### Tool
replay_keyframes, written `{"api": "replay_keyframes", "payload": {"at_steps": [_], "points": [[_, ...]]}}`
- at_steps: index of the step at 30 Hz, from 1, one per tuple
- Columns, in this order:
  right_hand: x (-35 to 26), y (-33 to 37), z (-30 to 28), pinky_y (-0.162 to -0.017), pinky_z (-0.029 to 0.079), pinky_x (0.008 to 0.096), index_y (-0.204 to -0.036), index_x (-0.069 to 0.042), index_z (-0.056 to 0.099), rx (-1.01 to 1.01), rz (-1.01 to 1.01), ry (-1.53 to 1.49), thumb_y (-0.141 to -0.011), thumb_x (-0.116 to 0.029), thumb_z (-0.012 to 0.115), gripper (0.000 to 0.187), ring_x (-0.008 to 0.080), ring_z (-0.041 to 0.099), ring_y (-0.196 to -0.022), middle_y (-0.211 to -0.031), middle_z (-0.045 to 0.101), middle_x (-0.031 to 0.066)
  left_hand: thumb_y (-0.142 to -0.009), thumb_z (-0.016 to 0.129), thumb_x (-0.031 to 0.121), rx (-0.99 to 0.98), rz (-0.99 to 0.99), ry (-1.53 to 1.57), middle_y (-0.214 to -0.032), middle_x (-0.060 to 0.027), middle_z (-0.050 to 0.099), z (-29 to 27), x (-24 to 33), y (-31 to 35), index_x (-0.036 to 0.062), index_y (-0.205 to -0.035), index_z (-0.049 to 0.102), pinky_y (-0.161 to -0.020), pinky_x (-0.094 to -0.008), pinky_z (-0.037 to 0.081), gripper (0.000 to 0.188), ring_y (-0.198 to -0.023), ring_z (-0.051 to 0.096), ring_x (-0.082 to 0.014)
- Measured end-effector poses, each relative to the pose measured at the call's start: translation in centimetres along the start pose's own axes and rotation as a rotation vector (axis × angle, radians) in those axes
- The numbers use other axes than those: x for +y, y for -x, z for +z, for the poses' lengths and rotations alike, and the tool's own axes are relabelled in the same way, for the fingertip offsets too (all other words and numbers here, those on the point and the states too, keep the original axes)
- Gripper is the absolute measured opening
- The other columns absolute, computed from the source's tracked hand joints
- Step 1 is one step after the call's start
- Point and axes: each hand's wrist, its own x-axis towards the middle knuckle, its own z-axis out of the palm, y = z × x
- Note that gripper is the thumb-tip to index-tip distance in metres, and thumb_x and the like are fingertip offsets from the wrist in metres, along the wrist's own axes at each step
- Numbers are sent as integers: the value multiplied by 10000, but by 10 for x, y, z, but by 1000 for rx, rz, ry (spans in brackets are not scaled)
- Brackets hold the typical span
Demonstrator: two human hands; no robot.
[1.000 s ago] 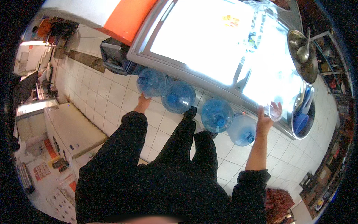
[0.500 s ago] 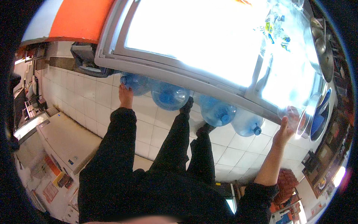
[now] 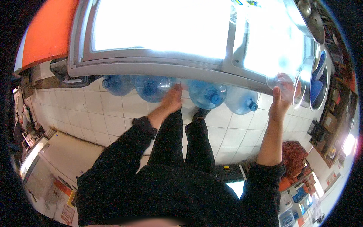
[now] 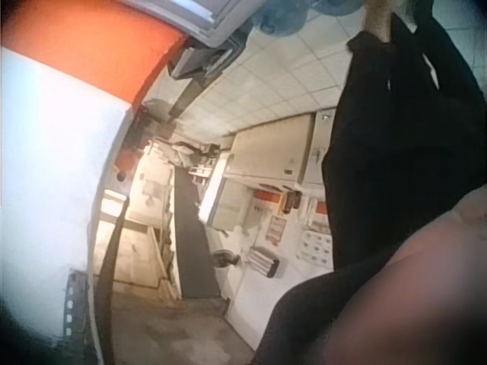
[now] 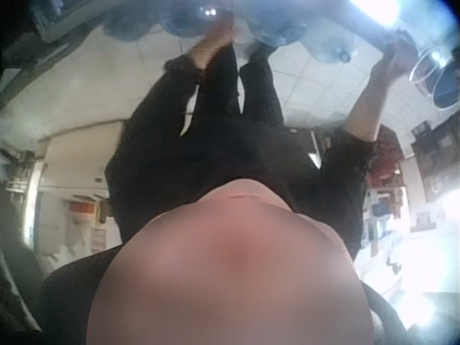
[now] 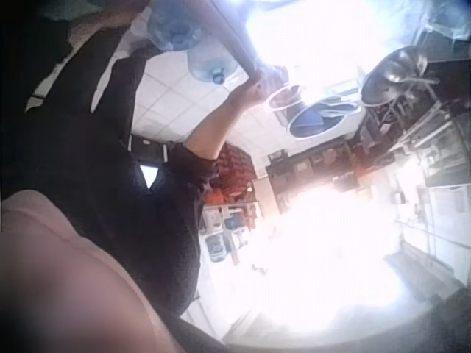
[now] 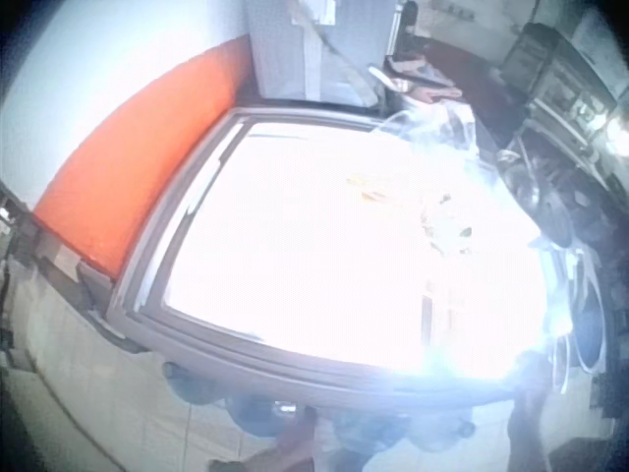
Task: The person assembles a takeout meal by placing fried chicken and scrambled eggs into a paper box, adding a sauce packet, and sealing the box. They then retrieve ice from a freezer and dispense a beverage into a cup.
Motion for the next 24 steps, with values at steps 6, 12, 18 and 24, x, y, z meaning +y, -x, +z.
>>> {"api": "replay_keyframes", "payload": {"at_steps": [6, 12, 18, 24], "points": [[2, 2, -1, -1050, 383, 440, -1476, -43, 166, -16, -5, -51, -877, -418, 677, 872, 294, 496, -1213, -1314, 503, 177, -824, 658, 215, -187, 472, -257, -1486, -155, 313, 106, 106, -32, 150, -1410, 420, -1067, -588, 320, 636, -1374, 328, -338], [0, 6, -8, -1016, 423, 409, -1464, -45, 235, -25, -4, -29, -863, -395, 704, 839, 266, 500, -1206, -1306, 512, 155, -851, 550, 162, -246, 432, -460, -1480, -145, 351, 150, 129, -45, 79, -1320, 503, -1094, -569, 288, 479, -1373, 347, -290], [-6, 3, -3, -985, 444, 380, -1420, -72, 232, 63, 76, -139, -767, -252, 819, 896, 252, 510, -1182, -1232, 540, 149, -807, 582, 97, 119, 554, -52, -1246, -145, 513, 176, 232, -94, 81, -1200, 557, -1014, -525, 365, 394, -1202, 489, -319], [-18, -12, 15, -1064, 356, 407, -1372, -18, 343, 157, 113, 214, -805, -140, 753, 711, 289, 471, -1243, -1295, 502, 183, -713, 689, 46, 630, 664, 320, -910, -98, 585, 73, 230, -24, 120, -915, 625, -772, -441, 451, 224, -873, 573, -305]]}}
